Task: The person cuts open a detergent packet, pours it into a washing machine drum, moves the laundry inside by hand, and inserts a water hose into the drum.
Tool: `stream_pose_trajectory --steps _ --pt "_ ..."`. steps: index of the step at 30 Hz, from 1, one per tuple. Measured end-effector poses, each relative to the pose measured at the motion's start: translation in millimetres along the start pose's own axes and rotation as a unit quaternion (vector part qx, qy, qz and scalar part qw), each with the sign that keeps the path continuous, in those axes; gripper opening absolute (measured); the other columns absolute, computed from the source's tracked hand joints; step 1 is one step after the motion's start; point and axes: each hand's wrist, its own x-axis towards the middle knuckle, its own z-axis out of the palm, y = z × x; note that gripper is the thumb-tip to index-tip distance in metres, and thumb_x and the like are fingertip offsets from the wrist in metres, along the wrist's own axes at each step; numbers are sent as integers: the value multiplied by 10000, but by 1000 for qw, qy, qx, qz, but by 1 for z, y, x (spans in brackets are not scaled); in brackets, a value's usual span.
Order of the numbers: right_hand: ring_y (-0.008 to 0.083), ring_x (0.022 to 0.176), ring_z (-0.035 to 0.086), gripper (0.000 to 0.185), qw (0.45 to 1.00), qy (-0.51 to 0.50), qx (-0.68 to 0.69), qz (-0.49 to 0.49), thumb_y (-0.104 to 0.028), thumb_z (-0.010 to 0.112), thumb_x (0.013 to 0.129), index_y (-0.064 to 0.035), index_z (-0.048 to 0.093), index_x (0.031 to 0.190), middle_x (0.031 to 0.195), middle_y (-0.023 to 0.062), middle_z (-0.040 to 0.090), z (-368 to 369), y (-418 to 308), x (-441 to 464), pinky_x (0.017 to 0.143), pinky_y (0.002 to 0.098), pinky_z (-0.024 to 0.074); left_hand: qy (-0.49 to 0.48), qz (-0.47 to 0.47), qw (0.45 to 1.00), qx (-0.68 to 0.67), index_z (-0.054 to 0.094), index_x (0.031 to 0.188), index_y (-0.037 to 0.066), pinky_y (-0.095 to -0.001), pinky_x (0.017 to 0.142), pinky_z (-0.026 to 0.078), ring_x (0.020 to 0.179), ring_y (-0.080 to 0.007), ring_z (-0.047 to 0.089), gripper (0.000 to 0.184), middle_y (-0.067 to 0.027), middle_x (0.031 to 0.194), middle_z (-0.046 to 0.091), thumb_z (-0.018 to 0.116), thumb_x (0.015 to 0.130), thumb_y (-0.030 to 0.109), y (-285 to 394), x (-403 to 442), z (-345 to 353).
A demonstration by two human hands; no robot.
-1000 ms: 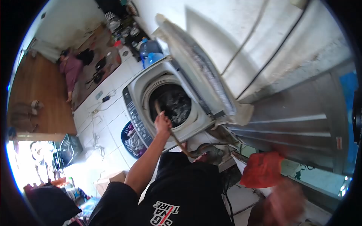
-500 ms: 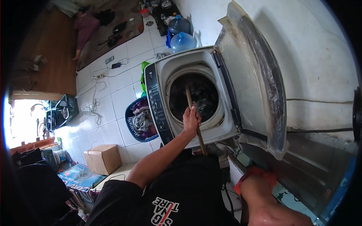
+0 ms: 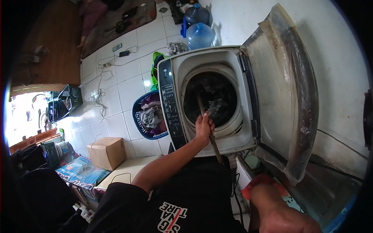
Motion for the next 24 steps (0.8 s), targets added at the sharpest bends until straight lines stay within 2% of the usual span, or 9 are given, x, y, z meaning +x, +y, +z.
stream_pose_trajectory --steps 5,6,9,12,13,17,20,21,24 --pt "180 709 647 45 944 -274 -183 -6 -166 618 857 -125 636 856 811 53 654 -71 64 -52 597 345 504 -15 5 1000 -4 478 1284 116 -278 462 373 563 -107 438 307 3 747 428 462 1068 333 4 -1 4" --pt "204 741 646 122 922 -255 -247 154 -191 611 896 -75 637 923 846 78 658 -78 90 -67 653 363 510 -20 9 1000 0 466 1294 104 -281 464 377 564 -99 434 321 7 756 427 447 1073 335 5 -4 6" --pt "301 821 654 335 717 -185 -356 571 -265 597 988 48 621 1103 980 168 678 -114 181 -127 801 400 524 -28 26 999 16 461 1271 122 -279 467 385 573 -90 435 292 11 754 427 445 1074 338 4 -10 17" --pt "355 1048 677 637 427 -389 -471 666 -474 535 989 86 526 1293 1130 292 657 -183 240 -216 906 419 519 -56 43 997 28 452 1219 160 -262 504 393 600 -102 461 239 20 768 450 475 1066 342 -8 -17 30" --pt "350 1028 702 703 410 -428 -479 648 -504 469 1001 109 468 1346 1151 318 648 -206 248 -250 879 420 545 -60 43 997 30 452 1219 160 -262 504 393 600 -102 461 239 20 768 450 475 1066 342 -11 -20 37" --pt "303 665 712 443 422 -211 -357 806 -345 442 1033 69 598 1045 866 260 677 -220 249 -255 653 460 550 -92 21 991 97 445 1272 151 -288 641 464 736 -115 543 294 1 871 552 469 1067 360 -21 -27 41" --pt "376 658 669 363 501 -252 -447 697 -287 464 1039 39 579 930 744 238 637 -239 220 -235 615 472 507 -318 -84 941 75 405 1447 93 -448 950 465 1166 -241 553 536 -129 1221 615 398 1061 466 -30 -7 15" --pt "408 672 657 358 556 -284 -495 604 -290 475 1040 39 576 941 736 240 632 -245 208 -229 606 471 496 -320 -82 941 75 405 1447 93 -448 950 465 1166 -241 553 536 -129 1221 615 398 1061 466 -27 4 8" --pt "458 720 634 332 552 -273 -509 602 -286 498 1040 30 571 967 761 247 629 -236 173 -192 598 475 477 -121 -188 965 139 423 1434 66 -485 1007 458 1201 -313 549 540 -167 1356 557 385 1051 444 -11 49 1"
